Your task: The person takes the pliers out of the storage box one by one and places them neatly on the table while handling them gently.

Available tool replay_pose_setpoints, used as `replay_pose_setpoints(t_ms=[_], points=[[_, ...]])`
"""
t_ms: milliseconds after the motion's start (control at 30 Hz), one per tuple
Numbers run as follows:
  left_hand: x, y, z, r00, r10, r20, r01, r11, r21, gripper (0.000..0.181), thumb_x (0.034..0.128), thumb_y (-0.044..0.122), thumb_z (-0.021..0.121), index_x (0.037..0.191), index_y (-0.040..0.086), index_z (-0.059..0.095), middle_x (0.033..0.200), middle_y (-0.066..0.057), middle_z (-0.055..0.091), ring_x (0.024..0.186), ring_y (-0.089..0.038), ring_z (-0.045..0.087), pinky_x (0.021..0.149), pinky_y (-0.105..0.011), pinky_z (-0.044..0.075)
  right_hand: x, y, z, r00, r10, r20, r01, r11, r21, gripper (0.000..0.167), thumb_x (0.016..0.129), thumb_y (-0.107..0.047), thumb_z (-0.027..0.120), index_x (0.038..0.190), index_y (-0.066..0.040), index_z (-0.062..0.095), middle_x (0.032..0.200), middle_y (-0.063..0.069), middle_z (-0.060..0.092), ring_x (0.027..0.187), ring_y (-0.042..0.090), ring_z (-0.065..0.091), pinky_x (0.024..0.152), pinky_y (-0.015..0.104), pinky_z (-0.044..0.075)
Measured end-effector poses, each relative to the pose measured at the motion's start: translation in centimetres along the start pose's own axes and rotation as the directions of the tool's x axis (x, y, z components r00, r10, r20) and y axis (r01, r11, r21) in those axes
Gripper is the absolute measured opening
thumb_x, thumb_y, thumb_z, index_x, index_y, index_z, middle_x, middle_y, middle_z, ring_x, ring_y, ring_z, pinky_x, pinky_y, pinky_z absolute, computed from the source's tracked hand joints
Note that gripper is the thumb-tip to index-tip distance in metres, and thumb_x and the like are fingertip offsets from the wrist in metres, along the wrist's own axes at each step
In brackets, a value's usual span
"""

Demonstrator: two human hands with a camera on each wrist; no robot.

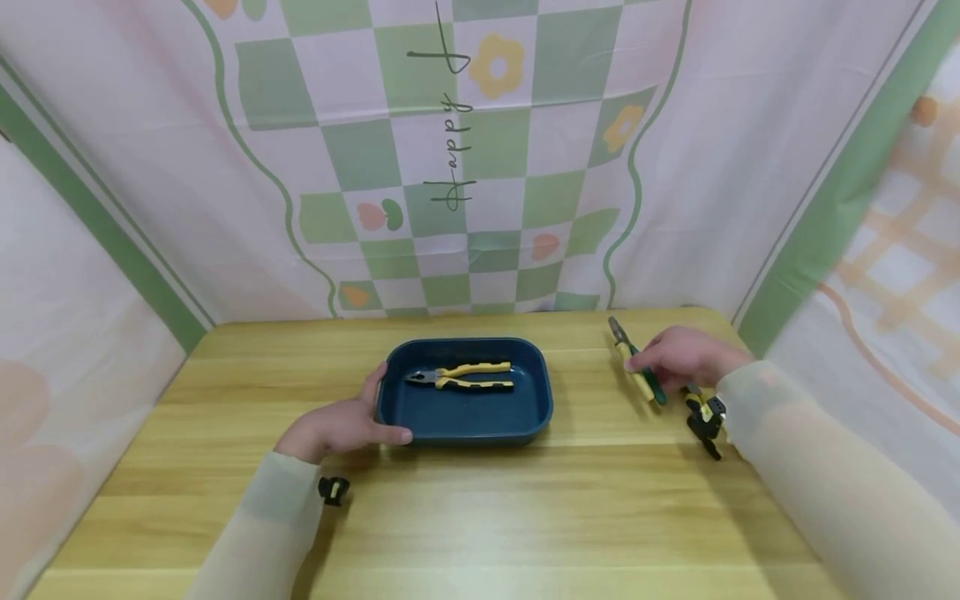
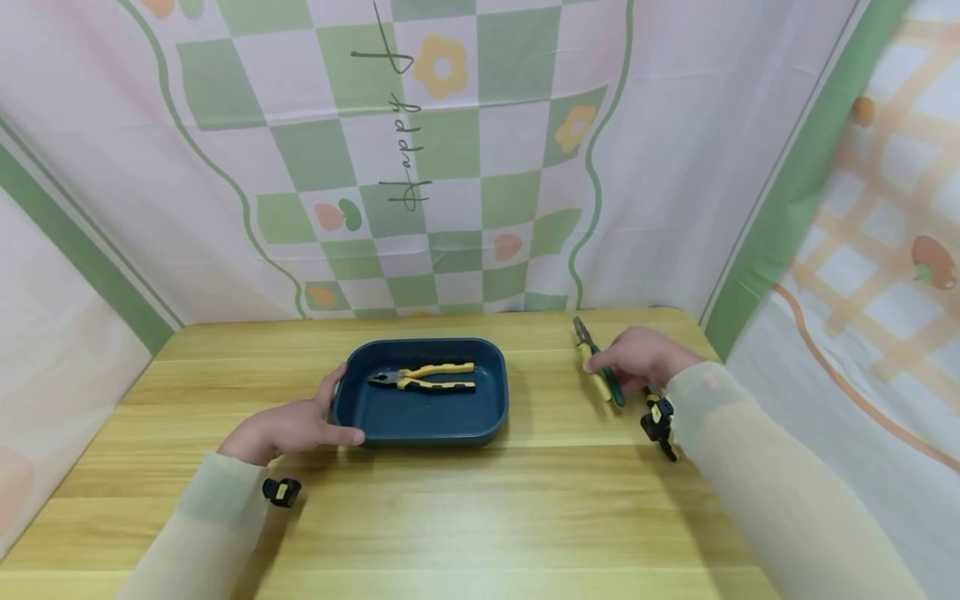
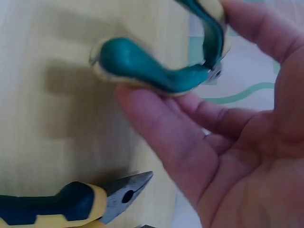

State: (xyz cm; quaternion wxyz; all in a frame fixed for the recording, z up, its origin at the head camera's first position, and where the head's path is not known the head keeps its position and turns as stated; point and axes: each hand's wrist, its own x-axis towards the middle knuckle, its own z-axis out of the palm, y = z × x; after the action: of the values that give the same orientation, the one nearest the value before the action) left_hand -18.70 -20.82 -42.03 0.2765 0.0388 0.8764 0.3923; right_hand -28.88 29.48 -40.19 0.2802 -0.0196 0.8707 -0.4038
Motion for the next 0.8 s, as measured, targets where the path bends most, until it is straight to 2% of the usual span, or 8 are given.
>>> replay_pose_setpoints(t_ms=[100, 200, 367, 467, 600, 800], points=[[0.1, -0.1, 0.1, 1.0, -0.005, -0.002, 0.005, 1.0, 0.002, 0.125, 0.0831, 0.049, 0.079, 0.157, 0.024, -0.019, 0.161, -0.024, 0.015, 0.131, -0.036, 0.045, 0.109, -0.053, 0.032, 0.1, 0.3, 0.5, 0.999, 0.042, -0.002, -0.042, 0.999, 0.005, 0.04, 0.087, -0.023, 0.076, 0.103, 0.011, 0.061, 0.086, 0.015, 0.066, 0.074, 0.026, 0.068, 0.072, 0.042, 0.057], [0.0, -0.1, 0.1, 1.0, -0.008, -0.004, 0.008, 1.0, 0.001, 0.126, 0.0824, 0.05, 0.079, 0.158, 0.025, -0.018, 0.162, -0.023, 0.014, 0.134, -0.036, 0.042, 0.11, -0.052, 0.031, 0.1, 0.4, 1.0, 0.997, 0.072, -0.009, -0.072, 0.997, 0.006, 0.04, 0.084, -0.021, 0.078, 0.101, 0.011, 0.061, 0.084, 0.015, 0.067, 0.071, 0.026, 0.068, 0.069, 0.043, 0.058], [0.0, -0.1, 0.0, 1.0, 0.001, 0.003, -0.001, 1.0, 0.0, 0.126, 0.0828, 0.052, 0.078, 0.157, 0.023, -0.02, 0.161, -0.026, 0.013, 0.133, -0.04, 0.042, 0.109, -0.055, 0.031, -0.3, 0.0, 1.5, 0.996, 0.083, -0.035, -0.086, 0.991, -0.106, 0.052, 0.082, -0.026, 0.079, 0.108, 0.015, 0.06, 0.093, 0.018, 0.066, 0.071, 0.028, 0.068, 0.068, 0.042, 0.058], [0.1, -0.2, -0.1, 1.0, -0.006, 0.009, 0.006, 1.0, -0.002, 0.125, 0.0837, 0.051, 0.077, 0.157, 0.024, -0.021, 0.162, -0.025, 0.01, 0.138, -0.04, 0.035, 0.11, -0.055, 0.029, -0.5, -0.4, 1.7, 0.995, 0.086, -0.048, -0.093, 0.98, -0.178, 0.056, 0.081, -0.029, 0.078, 0.109, 0.016, 0.059, 0.095, 0.019, 0.064, 0.07, 0.028, 0.067, 0.066, 0.042, 0.058], [-0.1, 0.0, -0.1, 1.0, -0.011, 0.012, 0.011, 1.0, -0.007, 0.125, 0.0841, 0.05, 0.077, 0.157, 0.025, -0.02, 0.162, -0.024, 0.009, 0.14, -0.04, 0.032, 0.111, -0.054, 0.028, -0.8, -0.9, 2.0, 0.993, 0.106, -0.043, -0.113, 0.966, -0.23, 0.052, 0.081, -0.029, 0.078, 0.103, 0.014, 0.059, 0.092, 0.019, 0.063, 0.067, 0.029, 0.066, 0.063, 0.041, 0.057], [-0.1, -0.1, -0.1, 1.0, 0.02, 0.024, -0.021, 1.0, 0.015, 0.127, 0.0833, 0.055, 0.076, 0.157, 0.021, -0.022, 0.16, -0.029, 0.01, 0.138, -0.043, 0.034, 0.109, -0.058, 0.029, -0.9, -1.0, 2.5, 0.991, 0.123, -0.057, -0.135, 0.943, -0.305, 0.044, 0.081, -0.031, 0.078, 0.093, 0.008, 0.061, 0.088, 0.017, 0.061, 0.066, 0.028, 0.064, 0.061, 0.039, 0.057]])
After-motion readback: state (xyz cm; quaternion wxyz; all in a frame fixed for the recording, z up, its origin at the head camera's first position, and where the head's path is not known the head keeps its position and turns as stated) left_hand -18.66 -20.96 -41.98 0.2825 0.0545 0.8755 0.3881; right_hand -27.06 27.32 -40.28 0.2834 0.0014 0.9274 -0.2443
